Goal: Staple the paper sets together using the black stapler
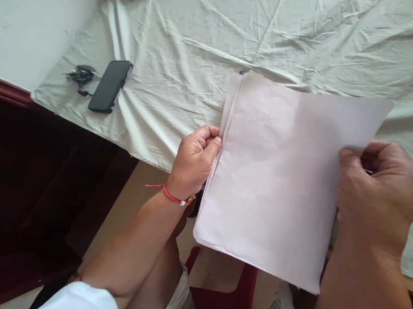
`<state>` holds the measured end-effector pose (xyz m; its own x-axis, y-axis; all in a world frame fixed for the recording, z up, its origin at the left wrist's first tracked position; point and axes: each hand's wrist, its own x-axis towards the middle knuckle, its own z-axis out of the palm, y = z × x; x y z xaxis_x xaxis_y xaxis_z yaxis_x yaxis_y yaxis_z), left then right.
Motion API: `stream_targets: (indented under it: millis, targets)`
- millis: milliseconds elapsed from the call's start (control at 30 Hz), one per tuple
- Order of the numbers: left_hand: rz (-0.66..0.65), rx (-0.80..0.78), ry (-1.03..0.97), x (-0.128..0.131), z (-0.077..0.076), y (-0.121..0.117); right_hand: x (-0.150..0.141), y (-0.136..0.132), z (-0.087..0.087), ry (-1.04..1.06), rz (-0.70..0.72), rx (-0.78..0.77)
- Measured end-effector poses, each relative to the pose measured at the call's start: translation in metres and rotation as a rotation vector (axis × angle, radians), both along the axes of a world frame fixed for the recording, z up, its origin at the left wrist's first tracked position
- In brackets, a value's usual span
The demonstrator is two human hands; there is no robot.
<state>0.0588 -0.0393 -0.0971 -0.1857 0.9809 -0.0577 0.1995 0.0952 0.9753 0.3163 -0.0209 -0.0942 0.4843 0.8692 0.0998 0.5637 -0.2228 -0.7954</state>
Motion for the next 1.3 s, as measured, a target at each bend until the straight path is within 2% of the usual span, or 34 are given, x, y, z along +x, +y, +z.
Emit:
stream_targets:
  millis: [133,300,633,833,1033,1167,1300]
  targets:
    - [0.000,0.001,0.019,0.000,0.000,0.000,-0.006,0.000,0.005,0.112,-0.047,0.046]
    - [0.011,0.018,0.000,0.000,-0.002,-0.001,-0.008,0.001,0.005,0.184,-0.025,0.145]
    - [0.003,0.022,0.040,0.003,0.006,-0.002,-0.013,0.004,0.002,0.228,-0.036,0.228]
    - [0.013,0.028,0.078,0.001,0.004,-0.001,-0.006,0.000,-0.001,0.160,-0.035,0.283]
    - [0.030,0.021,0.100,0.003,0.005,-0.001,-0.012,-0.001,0.007,0.192,-0.066,0.218]
    - [0.028,0.026,0.110,0.004,0.007,-0.002,-0.018,0.003,0.011,0.296,-0.056,0.254]
    - [0.024,0.030,0.117,0.005,0.008,-0.002,-0.019,0.004,0.009,0.307,-0.041,0.246]
